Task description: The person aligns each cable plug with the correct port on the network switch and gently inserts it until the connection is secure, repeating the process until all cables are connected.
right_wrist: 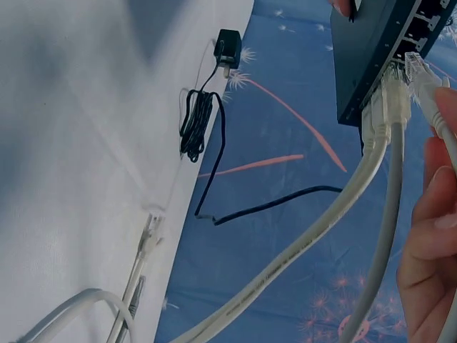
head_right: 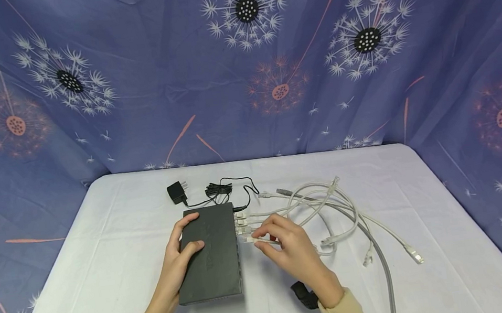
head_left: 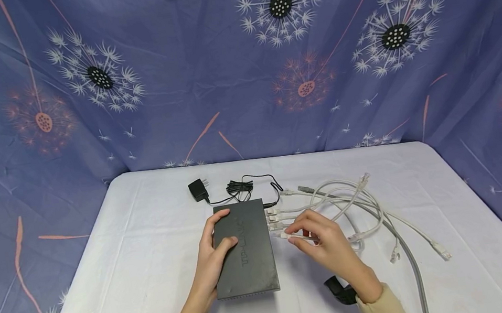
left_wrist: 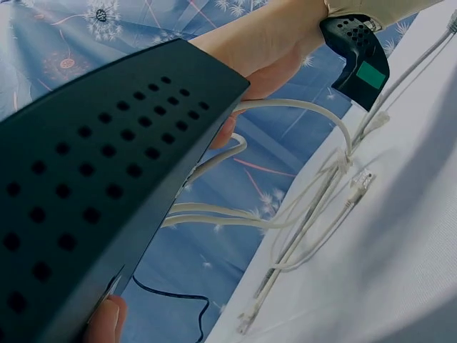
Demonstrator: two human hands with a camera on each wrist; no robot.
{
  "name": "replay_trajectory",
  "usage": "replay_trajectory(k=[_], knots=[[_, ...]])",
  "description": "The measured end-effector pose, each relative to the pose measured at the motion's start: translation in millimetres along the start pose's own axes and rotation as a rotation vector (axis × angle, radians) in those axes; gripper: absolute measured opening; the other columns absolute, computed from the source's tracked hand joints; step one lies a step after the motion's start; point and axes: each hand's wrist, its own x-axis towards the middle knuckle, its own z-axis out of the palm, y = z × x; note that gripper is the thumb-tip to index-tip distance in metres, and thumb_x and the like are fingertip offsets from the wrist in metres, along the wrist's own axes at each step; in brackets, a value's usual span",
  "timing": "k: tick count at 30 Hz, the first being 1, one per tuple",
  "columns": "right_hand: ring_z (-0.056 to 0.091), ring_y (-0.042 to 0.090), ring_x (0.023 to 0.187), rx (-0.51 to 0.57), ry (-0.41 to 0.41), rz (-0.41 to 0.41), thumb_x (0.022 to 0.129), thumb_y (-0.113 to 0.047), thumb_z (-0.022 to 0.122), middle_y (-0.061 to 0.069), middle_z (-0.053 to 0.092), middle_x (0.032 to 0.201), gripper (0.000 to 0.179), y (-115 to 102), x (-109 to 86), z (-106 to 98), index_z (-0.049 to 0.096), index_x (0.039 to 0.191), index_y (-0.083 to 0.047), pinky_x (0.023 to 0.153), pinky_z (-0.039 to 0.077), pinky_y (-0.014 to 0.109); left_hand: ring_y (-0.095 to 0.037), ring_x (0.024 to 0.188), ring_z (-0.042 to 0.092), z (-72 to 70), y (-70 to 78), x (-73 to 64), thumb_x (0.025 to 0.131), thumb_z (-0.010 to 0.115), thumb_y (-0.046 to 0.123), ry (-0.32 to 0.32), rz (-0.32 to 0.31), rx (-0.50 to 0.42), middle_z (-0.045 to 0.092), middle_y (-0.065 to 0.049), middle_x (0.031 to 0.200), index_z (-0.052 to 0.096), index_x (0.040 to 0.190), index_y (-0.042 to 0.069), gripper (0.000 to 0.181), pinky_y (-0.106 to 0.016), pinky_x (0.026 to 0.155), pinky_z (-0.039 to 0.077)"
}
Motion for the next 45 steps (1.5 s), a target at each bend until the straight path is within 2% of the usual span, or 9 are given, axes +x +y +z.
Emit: replay_trajectory(k=[6,14,17,22,31,45], knots=[[0.051,0.009,0.069,-0.042,0.003,-0.035,0.074,0.002,0.076,-0.003,0.062,0.088,0.022,0,1.1,2,0.072,0.091,-0.011,0.055,0.036,0.013,-0.026,0.101,0.048,1.3,1.1,0.2,0.087,0.056,0.003,-0.009,0.001,-0.003,0.047,-0.013,0.126,0.048,0.138,0.023,0.056,-0.038,0.081,0.041],[0.055,0.011,0.074,-0.055,0.011,-0.079,0.077,-0.001,0.074,-0.001,0.064,0.087,0.015,2,1.9,4,0.073,0.090,-0.009,0.061,0.043,0.015,-0.027,0.099,0.049,1.4,1.9,0.4,0.087,0.055,0.002,-0.027,0.000,-0.010,0.047,-0.015,0.123,0.047,0.138,0.023,0.056,-0.036,0.077,0.044],[0.055,0.012,0.074,-0.031,0.035,-0.104,0.075,0.002,0.075,0.000,0.065,0.086,0.018,2,2.6,6,0.072,0.089,-0.008,0.062,0.044,0.016,-0.028,0.099,0.049,1.4,2.1,0.7,0.087,0.054,0.001,-0.035,0.005,-0.015,0.046,-0.015,0.124,0.047,0.138,0.023,0.056,-0.036,0.077,0.044],[0.056,0.014,0.072,0.017,0.069,-0.127,0.069,0.010,0.076,0.001,0.064,0.084,0.025,0,4.4,10,0.070,0.085,-0.008,0.062,0.046,0.015,-0.028,0.108,0.045,1.0,2.2,0.9,0.085,0.054,-0.001,-0.041,0.017,-0.013,0.045,-0.013,0.131,0.048,0.138,0.021,0.057,-0.038,0.087,0.038],[0.060,0.018,0.075,0.007,0.114,-0.163,0.065,0.015,0.076,0.003,0.064,0.082,0.029,-3,10.1,16,0.068,0.080,-0.007,0.068,0.048,0.017,-0.025,0.121,0.038,-1.6,7.0,1.3,0.085,0.054,0.002,-0.038,0.040,0.066,0.037,-0.004,0.143,0.047,0.138,0.024,0.057,-0.045,0.097,0.027],[0.060,0.018,0.075,-0.002,0.164,-0.188,0.062,0.020,0.075,0.002,0.063,0.080,0.032,-2,9.5,25,0.069,0.079,-0.006,0.070,0.047,0.020,-0.024,0.125,0.034,-4.1,9.5,0.1,0.087,0.052,0.002,-0.056,0.033,0.082,0.033,-0.003,0.146,0.044,0.139,0.025,0.058,-0.046,0.099,0.024]])
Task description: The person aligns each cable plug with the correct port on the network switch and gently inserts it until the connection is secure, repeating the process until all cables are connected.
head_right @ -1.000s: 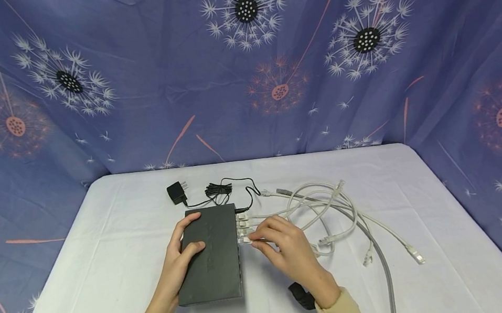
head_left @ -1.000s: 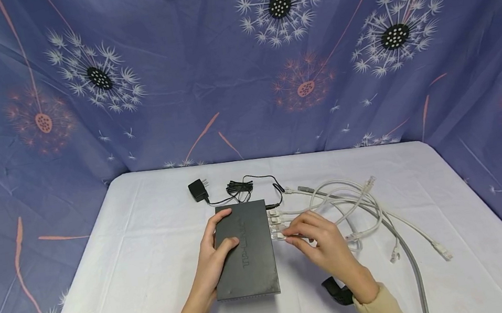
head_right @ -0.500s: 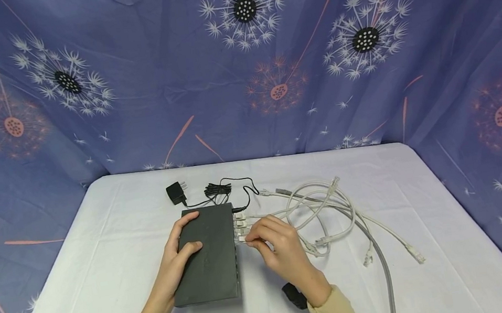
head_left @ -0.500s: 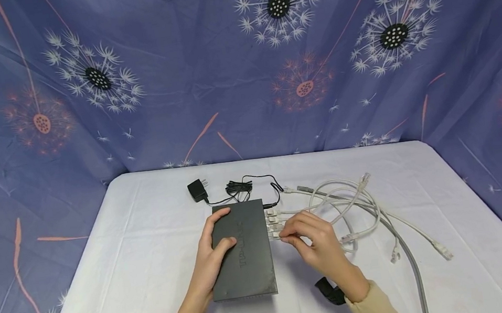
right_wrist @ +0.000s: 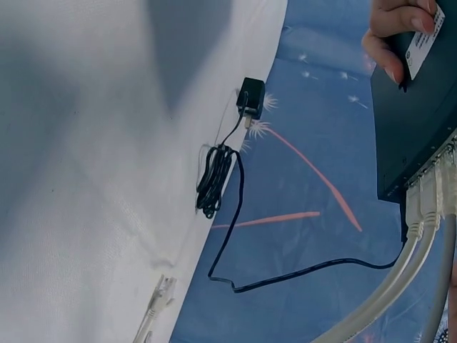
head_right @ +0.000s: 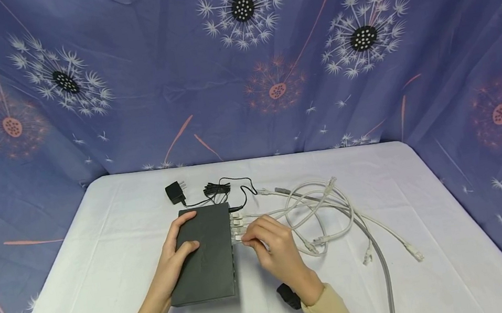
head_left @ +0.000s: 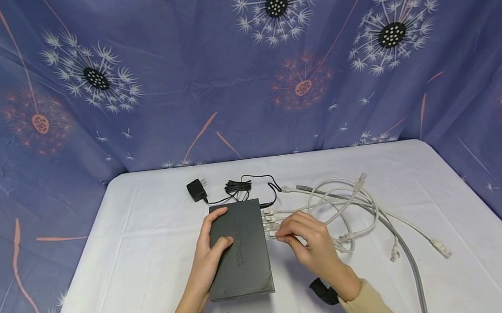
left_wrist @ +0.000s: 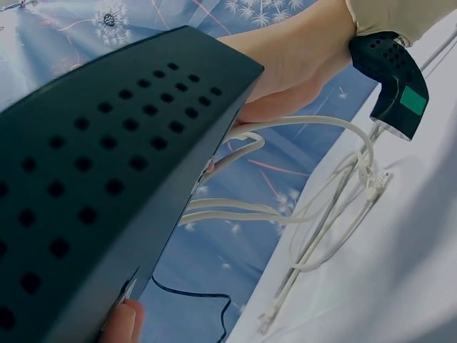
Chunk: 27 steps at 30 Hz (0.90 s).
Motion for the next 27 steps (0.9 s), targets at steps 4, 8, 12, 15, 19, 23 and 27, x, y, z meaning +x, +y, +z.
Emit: replay_trajectory(k=[4,8,12,15,19,23,27], knots=[[0.059,0.017,0.073,-0.004,0.011,-0.012,0.064,0.017,0.075,0.002,0.063,0.079,0.028,1,0.0,2,0.069,0.078,-0.007,0.070,0.047,0.020,-0.024,0.124,0.035,-0.3,-0.7,0.7,0.087,0.051,0.002,-0.002,-0.010,-0.001,0.033,-0.003,0.145,0.044,0.139,0.026,0.058,-0.045,0.098,0.026],[0.059,0.017,0.072,-0.008,0.026,-0.033,0.065,0.014,0.075,0.002,0.063,0.078,0.026,2,-0.6,5,0.068,0.078,-0.007,0.069,0.047,0.021,-0.023,0.122,0.036,-0.4,-0.7,1.2,0.087,0.051,0.002,-0.005,-0.018,-0.001,0.035,-0.002,0.144,0.044,0.138,0.028,0.058,-0.044,0.097,0.026],[0.058,0.017,0.071,-0.006,0.040,-0.050,0.063,0.015,0.076,0.003,0.063,0.077,0.027,2,-0.9,8,0.068,0.078,-0.006,0.068,0.047,0.022,-0.023,0.119,0.037,-1.0,-0.2,2.1,0.087,0.051,0.003,-0.003,-0.031,-0.009,0.037,-0.002,0.141,0.045,0.137,0.030,0.057,-0.043,0.095,0.029],[0.058,0.017,0.071,-0.004,0.045,-0.055,0.064,0.015,0.076,0.003,0.063,0.077,0.026,2,-0.8,9,0.068,0.078,-0.006,0.067,0.047,0.022,-0.024,0.118,0.039,-2.7,-0.5,2.6,0.087,0.051,0.004,-0.004,-0.037,-0.017,0.038,-0.003,0.140,0.046,0.137,0.030,0.057,-0.043,0.094,0.032],[0.058,0.017,0.071,-0.005,0.040,-0.052,0.067,0.012,0.075,0.002,0.063,0.077,0.022,2,-0.7,11,0.069,0.078,-0.006,0.066,0.046,0.020,-0.024,0.120,0.039,-5.6,-1.3,2.5,0.086,0.052,0.003,0.001,-0.039,-0.018,0.038,-0.003,0.141,0.046,0.138,0.028,0.057,-0.043,0.094,0.031],[0.057,0.016,0.071,-0.006,0.032,-0.045,0.069,0.010,0.075,0.002,0.063,0.078,0.021,1,-1.0,12,0.068,0.079,-0.007,0.067,0.045,0.020,-0.023,0.121,0.038,-8.5,-1.9,2.1,0.086,0.053,0.003,0.009,-0.035,-0.012,0.038,-0.004,0.142,0.047,0.138,0.026,0.057,-0.043,0.097,0.027],[0.058,0.017,0.073,-0.011,0.021,-0.033,0.068,0.011,0.075,0.001,0.063,0.079,0.022,1,-1.8,12,0.069,0.080,-0.007,0.068,0.045,0.020,-0.026,0.115,0.042,-9.4,-2.9,1.9,0.086,0.054,0.003,0.016,-0.039,-0.041,0.042,-0.007,0.138,0.048,0.137,0.025,0.057,-0.041,0.093,0.034]])
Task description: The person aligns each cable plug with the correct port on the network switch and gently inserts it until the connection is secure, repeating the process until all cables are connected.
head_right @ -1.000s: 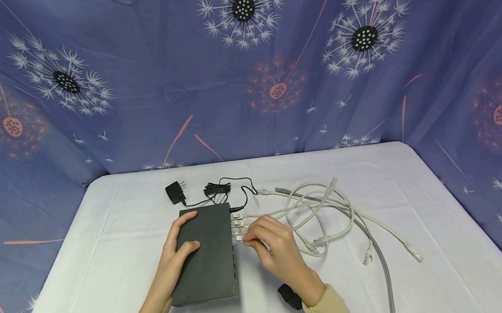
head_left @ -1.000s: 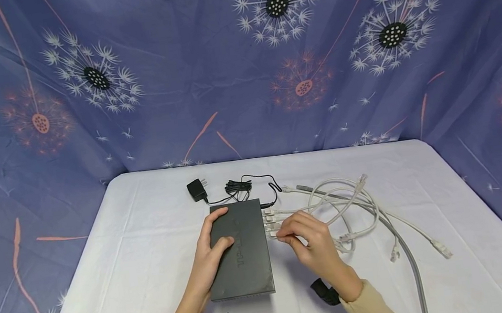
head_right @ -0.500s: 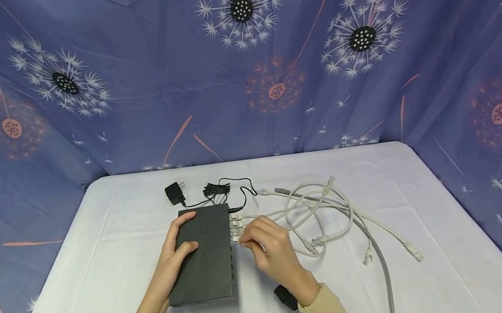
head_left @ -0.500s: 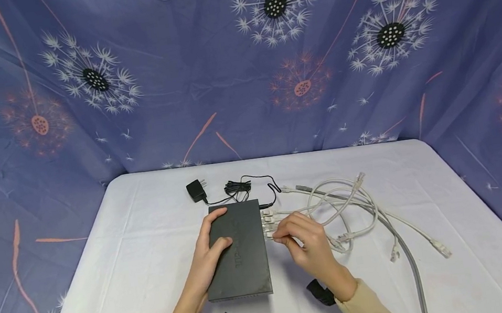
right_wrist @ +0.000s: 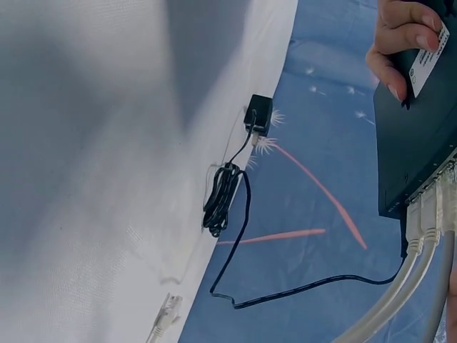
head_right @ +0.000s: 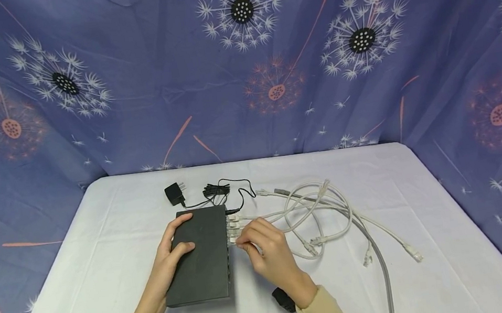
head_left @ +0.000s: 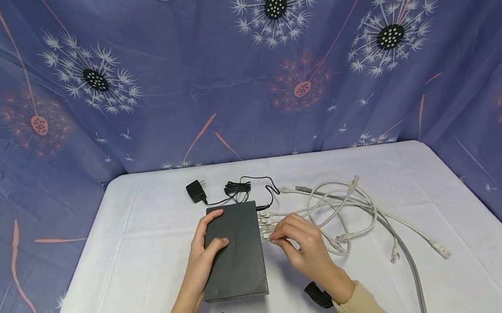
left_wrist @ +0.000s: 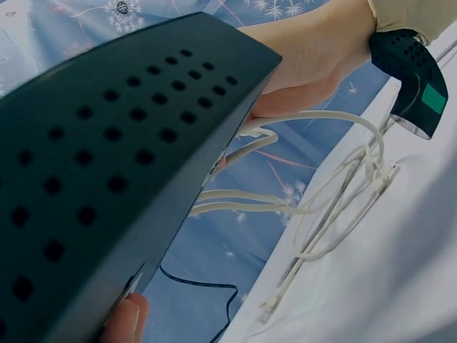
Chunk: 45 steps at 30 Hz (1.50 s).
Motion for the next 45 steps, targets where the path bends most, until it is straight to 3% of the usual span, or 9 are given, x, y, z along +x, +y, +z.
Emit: replay_trajectory(k=[5,14,21,27,34,45], knots=[[0.058,0.017,0.075,-0.007,-0.018,0.033,0.067,0.012,0.076,0.001,0.063,0.081,0.025,-1,-2.3,-1,0.069,0.082,-0.008,0.070,0.046,0.019,-0.028,0.107,0.048,0.5,-2.6,0.0,0.086,0.054,0.001,0.013,-0.013,-0.025,0.046,-0.011,0.131,0.049,0.137,0.024,0.057,-0.037,0.084,0.041],[0.060,0.019,0.081,0.006,-0.039,0.109,0.069,0.015,0.074,0.003,0.064,0.086,0.028,-2,-6.4,-5,0.068,0.086,-0.008,0.076,0.045,0.019,-0.026,0.105,0.048,1.1,-3.1,1.5,0.085,0.054,0.001,0.025,-0.018,-0.022,0.046,-0.013,0.130,0.048,0.138,0.023,0.058,-0.035,0.080,0.043],[0.060,0.019,0.080,0.043,-0.027,0.166,0.072,0.015,0.073,0.005,0.064,0.088,0.027,-2,-8.0,-15,0.068,0.087,-0.007,0.072,0.049,0.018,-0.026,0.101,0.050,0.4,-5.5,2.8,0.085,0.054,0.000,0.034,-0.019,-0.024,0.046,-0.014,0.128,0.048,0.137,0.023,0.057,-0.033,0.074,0.045],[0.057,0.016,0.073,0.028,-0.005,0.197,0.074,0.013,0.072,0.007,0.065,0.086,0.025,3,-9.8,-29,0.068,0.089,-0.006,0.069,0.044,0.017,-0.026,0.104,0.048,0.0,-5.4,3.2,0.085,0.054,0.000,0.035,-0.025,-0.025,0.045,-0.013,0.130,0.048,0.138,0.023,0.058,-0.033,0.076,0.044],[0.058,0.016,0.070,-0.031,-0.015,0.288,0.073,0.018,0.070,0.009,0.065,0.084,0.029,7,-13.3,-51,0.068,0.091,-0.004,0.069,0.044,0.017,-0.027,0.097,0.052,-1.1,-6.3,3.7,0.085,0.054,0.000,0.035,-0.038,-0.041,0.046,-0.014,0.127,0.048,0.137,0.025,0.058,-0.032,0.068,0.047],[0.058,0.020,0.064,-0.115,0.006,0.332,0.068,0.025,0.067,0.014,0.064,0.077,0.029,-14,-0.8,-75,0.066,0.085,0.002,0.064,0.045,0.017,-0.026,0.096,0.053,-0.7,-7.0,4.1,0.085,0.054,0.000,0.042,-0.032,-0.045,0.047,-0.015,0.125,0.049,0.137,0.025,0.058,-0.032,0.069,0.047]])
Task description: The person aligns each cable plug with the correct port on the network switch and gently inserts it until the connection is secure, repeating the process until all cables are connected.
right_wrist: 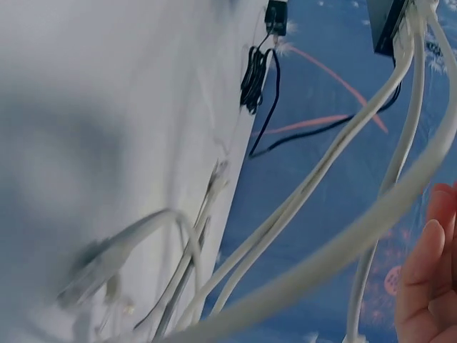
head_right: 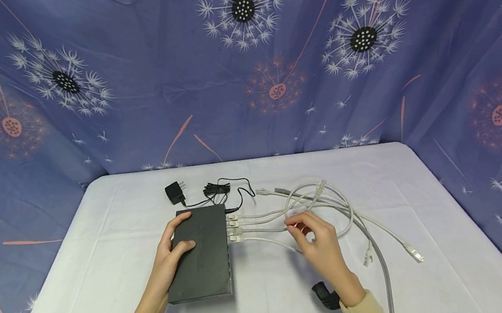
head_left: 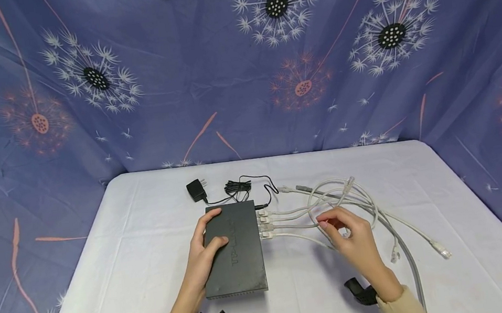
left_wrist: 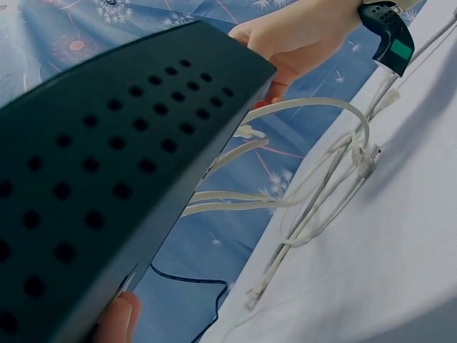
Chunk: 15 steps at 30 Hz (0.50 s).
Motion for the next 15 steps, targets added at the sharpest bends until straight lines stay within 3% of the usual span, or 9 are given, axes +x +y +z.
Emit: replay_trajectory(k=[7,15], knots=[[0.060,0.016,0.064,-0.058,0.013,0.070,0.074,0.023,0.064,0.016,0.066,0.079,0.024,26,-15.3,-11,0.067,0.088,0.004,0.064,0.045,0.015,-0.025,0.098,0.051,0.1,0.9,-0.7,0.085,0.054,0.000,0.004,-0.001,0.005,0.046,-0.015,0.126,0.048,0.138,0.024,0.059,-0.032,0.071,0.047],[0.060,0.007,0.070,-0.129,0.019,0.233,0.080,0.016,0.063,0.005,0.069,0.081,0.025,67,-39.3,-21,0.071,0.088,-0.006,0.063,0.043,0.014,-0.026,0.097,0.051,-0.3,-0.1,-0.2,0.085,0.054,-0.001,0.007,-0.003,0.000,0.046,-0.015,0.126,0.048,0.138,0.024,0.058,-0.032,0.069,0.047]])
